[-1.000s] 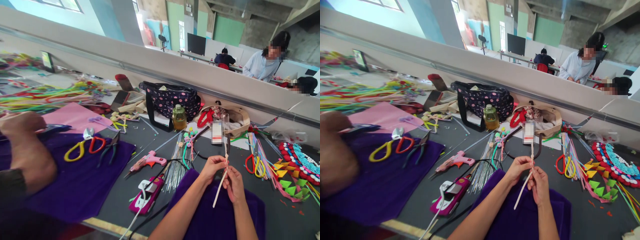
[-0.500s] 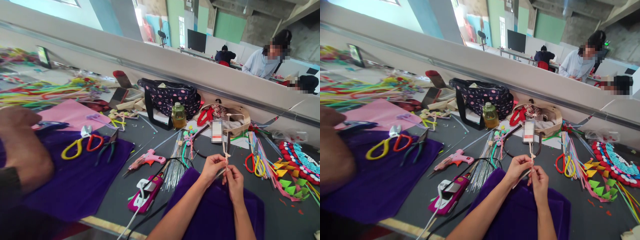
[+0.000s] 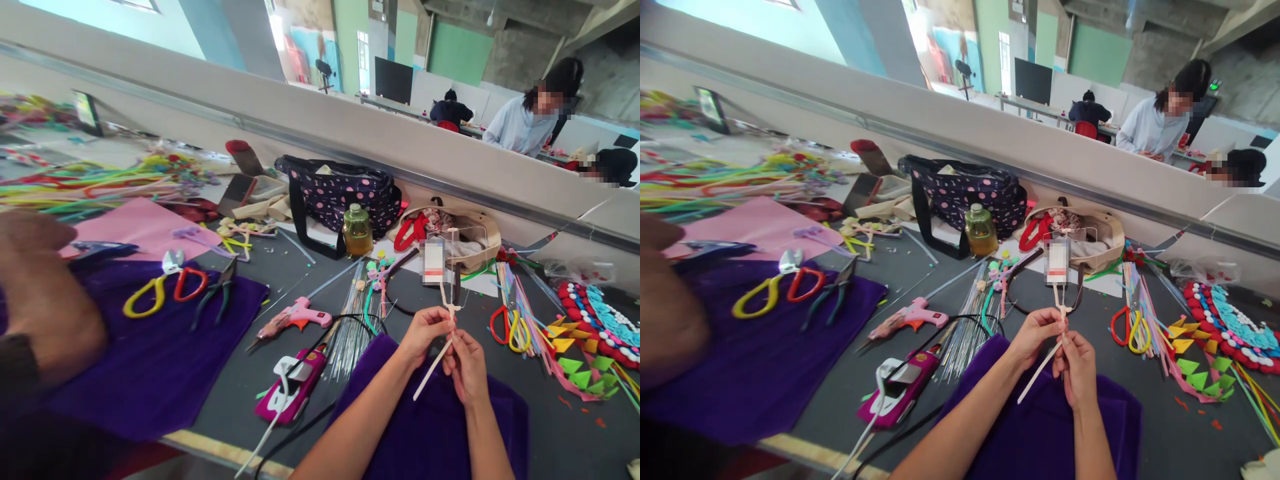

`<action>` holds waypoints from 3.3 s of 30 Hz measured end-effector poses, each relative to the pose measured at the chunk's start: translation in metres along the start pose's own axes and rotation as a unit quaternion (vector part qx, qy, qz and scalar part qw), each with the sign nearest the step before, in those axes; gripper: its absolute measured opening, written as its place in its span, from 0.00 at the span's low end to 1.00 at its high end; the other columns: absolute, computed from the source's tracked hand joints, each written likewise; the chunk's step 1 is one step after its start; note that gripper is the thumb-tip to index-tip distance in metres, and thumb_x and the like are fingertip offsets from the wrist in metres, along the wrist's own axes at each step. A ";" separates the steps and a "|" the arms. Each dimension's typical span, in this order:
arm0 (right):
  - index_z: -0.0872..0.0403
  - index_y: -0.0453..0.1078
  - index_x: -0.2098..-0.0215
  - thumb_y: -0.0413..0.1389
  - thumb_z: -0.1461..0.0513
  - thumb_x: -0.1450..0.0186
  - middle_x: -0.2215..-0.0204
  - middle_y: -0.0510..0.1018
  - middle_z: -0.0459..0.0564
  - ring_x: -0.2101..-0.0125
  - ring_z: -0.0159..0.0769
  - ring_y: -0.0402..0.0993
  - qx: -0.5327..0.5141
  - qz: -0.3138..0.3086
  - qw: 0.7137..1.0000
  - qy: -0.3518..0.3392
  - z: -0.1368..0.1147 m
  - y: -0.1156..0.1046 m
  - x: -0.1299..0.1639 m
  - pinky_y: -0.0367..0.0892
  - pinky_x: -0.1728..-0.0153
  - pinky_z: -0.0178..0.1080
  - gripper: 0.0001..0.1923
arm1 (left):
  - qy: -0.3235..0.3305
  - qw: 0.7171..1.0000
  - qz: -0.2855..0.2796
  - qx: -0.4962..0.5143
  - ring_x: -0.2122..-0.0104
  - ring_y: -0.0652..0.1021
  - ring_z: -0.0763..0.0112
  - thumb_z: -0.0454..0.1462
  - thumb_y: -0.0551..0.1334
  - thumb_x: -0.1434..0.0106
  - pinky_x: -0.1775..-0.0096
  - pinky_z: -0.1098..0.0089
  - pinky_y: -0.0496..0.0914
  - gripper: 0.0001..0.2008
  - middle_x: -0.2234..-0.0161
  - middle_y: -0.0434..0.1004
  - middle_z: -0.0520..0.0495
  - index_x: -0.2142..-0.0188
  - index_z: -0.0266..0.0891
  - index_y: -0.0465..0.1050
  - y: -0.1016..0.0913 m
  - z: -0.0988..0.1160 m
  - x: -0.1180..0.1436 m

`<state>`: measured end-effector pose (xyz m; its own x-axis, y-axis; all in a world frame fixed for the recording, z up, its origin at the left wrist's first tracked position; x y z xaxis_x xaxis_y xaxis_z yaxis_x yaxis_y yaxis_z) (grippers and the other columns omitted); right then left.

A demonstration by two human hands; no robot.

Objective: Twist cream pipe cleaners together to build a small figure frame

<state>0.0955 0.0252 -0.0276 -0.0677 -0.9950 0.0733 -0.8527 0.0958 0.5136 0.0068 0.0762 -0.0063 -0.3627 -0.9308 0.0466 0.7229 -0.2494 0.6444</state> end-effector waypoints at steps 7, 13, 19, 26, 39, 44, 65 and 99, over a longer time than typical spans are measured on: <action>0.54 0.70 0.69 0.58 0.56 0.39 0.81 0.68 0.39 0.87 0.22 0.59 0.094 0.005 0.994 -0.051 -0.002 -0.005 -0.001 0.61 0.86 0.27 0.09 | 0.009 0.999 0.036 0.012 0.80 0.71 0.80 0.35 0.73 0.57 0.73 0.75 0.65 0.12 0.75 0.75 0.49 0.76 0.32 0.72 -0.002 0.000 0.001; 0.55 0.70 0.69 0.57 0.55 0.38 0.81 0.69 0.40 0.86 0.23 0.63 0.205 0.025 0.975 -0.087 -0.006 -0.008 -0.001 0.63 0.84 0.28 0.11 | 0.012 0.999 0.048 -0.009 0.81 0.70 0.79 0.36 0.73 0.57 0.76 0.76 0.64 0.13 0.77 0.73 0.51 0.76 0.33 0.71 -0.003 -0.002 0.000; 0.54 0.69 0.73 0.60 0.57 0.41 0.82 0.66 0.38 0.88 0.20 0.54 -0.003 -0.003 1.000 0.014 0.002 -0.001 -0.001 0.57 0.89 0.25 0.10 | -0.026 0.999 -0.017 -0.013 0.78 0.71 0.78 0.38 0.71 0.53 0.71 0.75 0.65 0.13 0.73 0.75 0.47 0.69 0.32 0.75 0.003 -0.002 0.001; 0.56 0.73 0.68 0.62 0.57 0.41 0.81 0.69 0.41 0.87 0.21 0.59 -0.015 -0.003 0.999 0.046 0.002 0.000 0.000 0.61 0.87 0.26 0.09 | -0.015 1.000 -0.024 0.000 0.80 0.69 0.80 0.38 0.71 0.52 0.73 0.75 0.63 0.12 0.77 0.73 0.49 0.72 0.31 0.74 -0.003 -0.002 -0.001; 0.56 0.73 0.70 0.61 0.56 0.42 0.83 0.67 0.39 0.88 0.21 0.58 0.038 0.004 0.999 0.002 -0.003 -0.001 0.000 0.60 0.88 0.26 0.10 | -0.008 1.000 -0.009 -0.019 0.80 0.71 0.78 0.40 0.72 0.54 0.72 0.73 0.65 0.14 0.77 0.74 0.48 0.73 0.32 0.73 -0.004 0.000 -0.001; 0.55 0.71 0.70 0.60 0.56 0.41 0.82 0.68 0.40 0.87 0.22 0.58 0.056 -0.002 0.998 -0.015 -0.003 -0.001 0.000 0.61 0.88 0.27 0.10 | 0.002 1.000 0.004 -0.019 0.81 0.70 0.78 0.40 0.73 0.56 0.73 0.73 0.65 0.15 0.76 0.74 0.48 0.76 0.32 0.72 -0.001 0.002 0.000; 0.54 0.68 0.73 0.60 0.55 0.41 0.84 0.65 0.38 0.89 0.20 0.53 0.031 0.005 0.999 0.029 0.003 -0.002 0.001 0.56 0.90 0.26 0.11 | -0.029 0.997 -0.047 -0.061 0.75 0.73 0.75 0.40 0.71 0.51 0.69 0.74 0.66 0.14 0.71 0.77 0.44 0.68 0.32 0.76 0.003 0.003 0.004; 0.54 0.69 0.72 0.60 0.54 0.41 0.85 0.60 0.36 0.89 0.21 0.51 -0.002 0.000 0.999 0.047 0.007 -0.002 0.002 0.55 0.90 0.25 0.11 | 0.000 1.000 -0.004 0.002 0.79 0.70 0.80 0.38 0.73 0.58 0.72 0.75 0.64 0.14 0.74 0.75 0.49 0.75 0.32 0.73 0.001 0.000 0.001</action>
<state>0.0937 0.0233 -0.0346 -0.0176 -0.9881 0.1530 -0.8506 0.0952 0.5171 0.0074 0.0745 -0.0057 -0.3684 -0.9287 0.0427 0.7182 -0.2551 0.6474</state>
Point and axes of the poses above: each hand's wrist, its own x-axis away from the middle knuckle, its own y-axis out of the palm, z = x × y, the point moved 5 cm from there along -x, towards the middle knuckle
